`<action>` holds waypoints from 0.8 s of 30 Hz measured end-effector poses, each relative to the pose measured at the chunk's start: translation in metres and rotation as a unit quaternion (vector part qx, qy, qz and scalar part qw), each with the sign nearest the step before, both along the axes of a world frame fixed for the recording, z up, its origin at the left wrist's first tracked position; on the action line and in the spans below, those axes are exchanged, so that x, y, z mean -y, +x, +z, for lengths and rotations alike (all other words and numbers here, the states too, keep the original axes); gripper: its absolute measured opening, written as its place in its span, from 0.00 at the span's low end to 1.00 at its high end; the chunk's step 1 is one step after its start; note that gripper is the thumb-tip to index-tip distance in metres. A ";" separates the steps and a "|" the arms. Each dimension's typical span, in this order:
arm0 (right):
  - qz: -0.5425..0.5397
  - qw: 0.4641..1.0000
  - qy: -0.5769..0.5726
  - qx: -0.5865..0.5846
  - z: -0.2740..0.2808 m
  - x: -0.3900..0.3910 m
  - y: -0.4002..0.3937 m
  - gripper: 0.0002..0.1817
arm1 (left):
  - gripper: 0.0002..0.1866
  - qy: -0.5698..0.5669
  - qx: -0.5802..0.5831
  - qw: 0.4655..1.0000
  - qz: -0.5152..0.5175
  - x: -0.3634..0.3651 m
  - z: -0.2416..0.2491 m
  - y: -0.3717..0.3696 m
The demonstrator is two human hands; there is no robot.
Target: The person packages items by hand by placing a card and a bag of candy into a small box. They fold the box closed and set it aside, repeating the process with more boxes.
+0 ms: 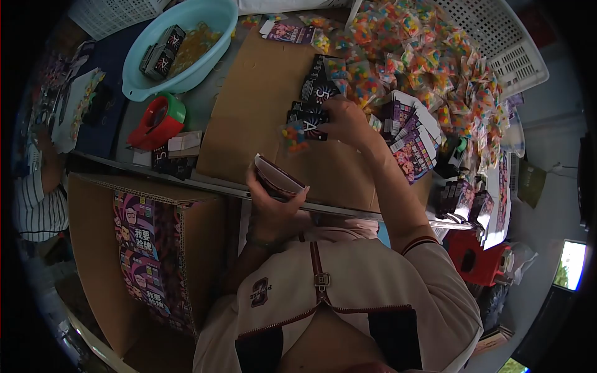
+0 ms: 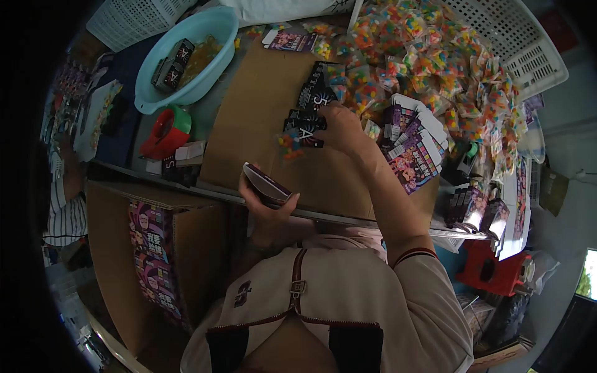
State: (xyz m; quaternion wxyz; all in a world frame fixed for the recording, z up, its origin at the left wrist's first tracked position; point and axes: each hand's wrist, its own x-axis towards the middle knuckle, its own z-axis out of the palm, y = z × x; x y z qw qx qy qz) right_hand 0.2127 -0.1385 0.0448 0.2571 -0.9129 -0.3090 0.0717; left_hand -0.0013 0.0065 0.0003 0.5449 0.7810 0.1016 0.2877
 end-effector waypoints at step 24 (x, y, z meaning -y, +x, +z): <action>-0.070 0.986 -0.150 -0.005 0.009 -0.017 0.051 0.27 | 0.58 -0.047 -0.025 0.998 -0.026 0.001 0.012 -0.002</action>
